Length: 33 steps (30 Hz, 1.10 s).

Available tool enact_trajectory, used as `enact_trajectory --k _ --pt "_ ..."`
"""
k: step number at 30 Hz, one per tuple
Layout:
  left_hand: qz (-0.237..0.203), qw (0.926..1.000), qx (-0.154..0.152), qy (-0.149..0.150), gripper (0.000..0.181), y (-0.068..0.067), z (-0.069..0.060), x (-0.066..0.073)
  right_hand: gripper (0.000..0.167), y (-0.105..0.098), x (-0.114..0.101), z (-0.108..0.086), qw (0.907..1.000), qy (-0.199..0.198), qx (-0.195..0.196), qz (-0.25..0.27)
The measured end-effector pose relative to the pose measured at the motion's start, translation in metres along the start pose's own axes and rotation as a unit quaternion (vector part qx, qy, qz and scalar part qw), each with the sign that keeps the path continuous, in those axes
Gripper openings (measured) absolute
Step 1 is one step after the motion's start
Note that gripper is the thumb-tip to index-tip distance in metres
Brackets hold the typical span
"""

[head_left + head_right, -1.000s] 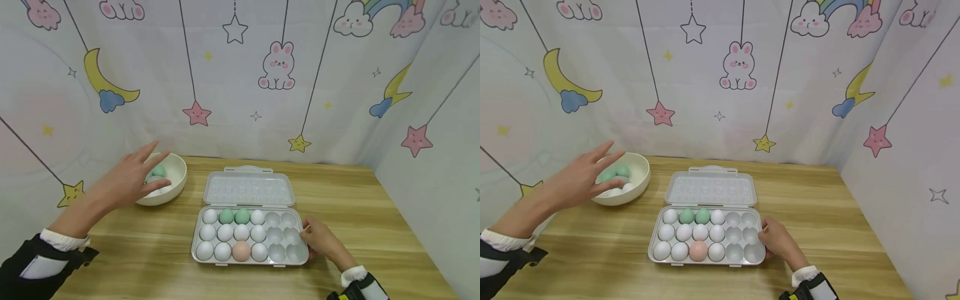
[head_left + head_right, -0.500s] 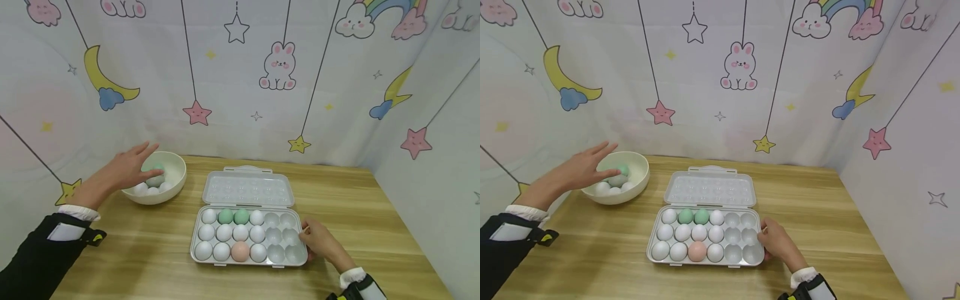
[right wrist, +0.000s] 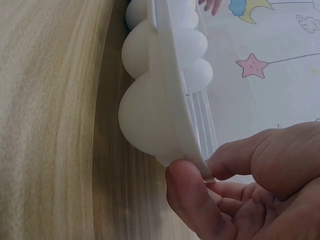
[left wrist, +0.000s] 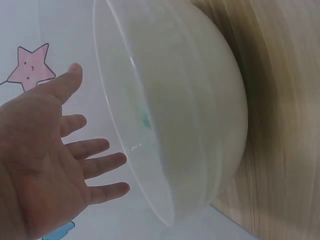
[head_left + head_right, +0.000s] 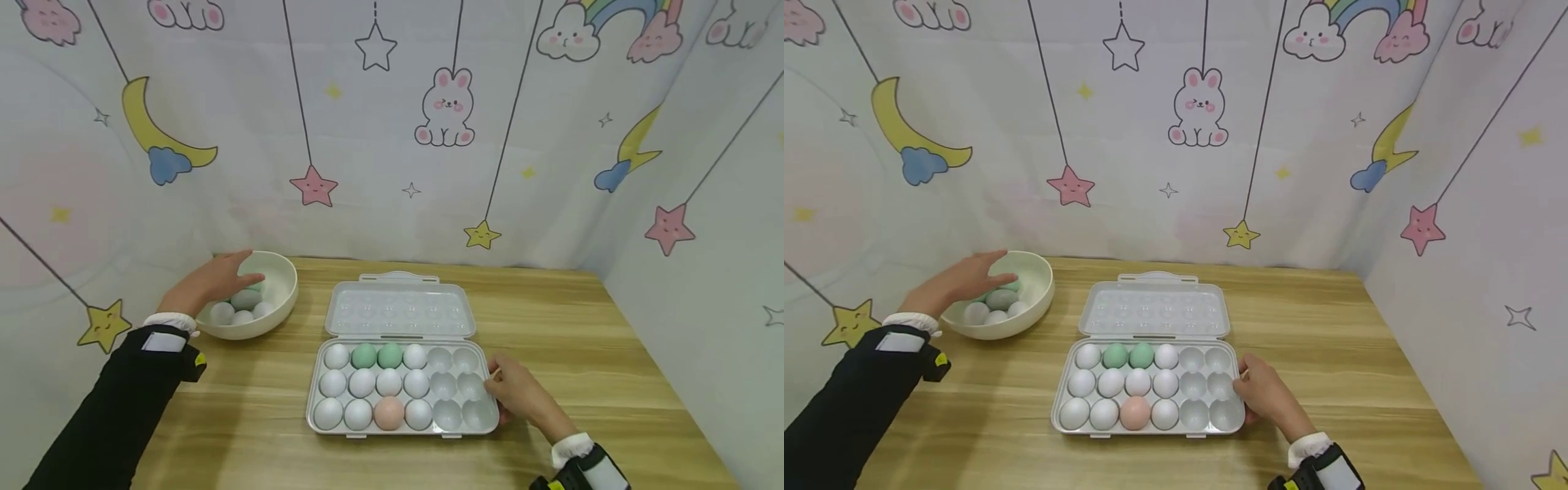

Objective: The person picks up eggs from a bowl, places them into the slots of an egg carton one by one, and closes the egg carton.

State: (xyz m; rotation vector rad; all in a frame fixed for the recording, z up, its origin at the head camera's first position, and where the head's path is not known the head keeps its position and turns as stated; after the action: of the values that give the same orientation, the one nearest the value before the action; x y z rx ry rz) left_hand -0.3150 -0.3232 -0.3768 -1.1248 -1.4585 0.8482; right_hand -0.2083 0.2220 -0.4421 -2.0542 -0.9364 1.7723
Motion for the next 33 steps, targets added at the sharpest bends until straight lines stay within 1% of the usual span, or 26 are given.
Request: enact_trajectory --k 4,7,10,12,13,14,15,17,20,22,24,26,29,32,33 --pt "0.004 0.9999 -0.001 -0.015 0.085 0.007 0.013 -0.004 0.015 0.0 -0.001 0.001 1.0 -0.003 0.003 0.0" --pt "0.024 0.9996 0.009 -0.013 0.077 0.011 0.021 -0.005 0.015 0.0 -0.002 0.001 1.0 -0.006 0.003 -0.001" --pt "0.057 0.9979 0.032 0.001 0.063 0.015 0.025 -0.004 0.015 0.0 -0.002 0.001 0.9999 -0.01 0.0 0.003" --pt "0.081 0.9953 0.051 0.01 0.046 0.018 0.026 -0.004 0.015 0.0 -0.002 0.001 0.9999 -0.012 -0.002 0.006" --pt "0.091 0.9939 0.061 0.012 0.039 0.019 0.027 -0.004 0.016 0.0 -0.002 0.0 0.9999 -0.012 -0.002 0.008" --pt "0.092 0.9934 0.068 0.008 0.036 0.021 0.026 -0.004 0.016 0.0 -0.001 0.0 0.9999 -0.012 -0.002 0.008" --pt "0.088 0.9934 0.074 0.0 0.038 0.023 0.026 -0.004 0.016 0.0 -0.001 0.0 0.9999 -0.012 -0.002 0.008" --pt "0.077 0.9942 0.072 -0.018 0.045 0.027 0.025 -0.004 0.016 0.001 0.0 0.0 0.9999 -0.011 -0.002 0.007" --pt "0.052 0.9953 0.069 -0.046 0.045 0.033 0.025 -0.002 0.016 0.001 0.0 0.001 0.9999 -0.01 -0.001 0.005" --pt "0.052 0.9948 0.07 -0.052 0.042 0.035 0.027 0.0 0.016 0.001 0.0 0.001 0.9999 -0.011 -0.001 0.005" --pt "0.059 0.9941 0.075 -0.053 0.037 0.037 0.029 0.001 0.015 0.0 -0.001 0.0 0.9999 -0.012 -0.002 0.005" --pt "0.065 0.9937 0.076 -0.051 0.033 0.038 0.032 0.003 0.015 0.0 -0.001 0.0 0.9999 -0.014 -0.003 0.004" --pt "0.066 0.9937 0.082 -0.036 0.019 0.04 0.037 0.005 0.015 0.0 -0.001 -0.001 0.9998 -0.017 -0.004 0.007" --pt "0.074 0.993 0.092 -0.011 0.003 0.042 0.042 0.007 0.014 0.0 -0.001 0.0 0.9997 -0.021 -0.003 0.008" --pt "0.078 0.9922 0.098 -0.001 0.007 0.043 0.043 0.007 0.014 -0.001 -0.001 0.0 0.9997 -0.021 -0.002 0.009"
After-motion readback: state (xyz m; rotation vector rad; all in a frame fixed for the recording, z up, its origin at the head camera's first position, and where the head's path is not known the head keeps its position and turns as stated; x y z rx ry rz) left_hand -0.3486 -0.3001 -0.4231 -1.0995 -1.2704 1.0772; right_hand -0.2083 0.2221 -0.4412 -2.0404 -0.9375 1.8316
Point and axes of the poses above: each hand's wrist, its own z-axis towards the middle knuckle, its own y-axis out of the palm, x = y × z, the point moved 3 cm from there along z, towards the middle knuckle, and after that the axes turned 1 degree about -y, right-handed, at the moved point
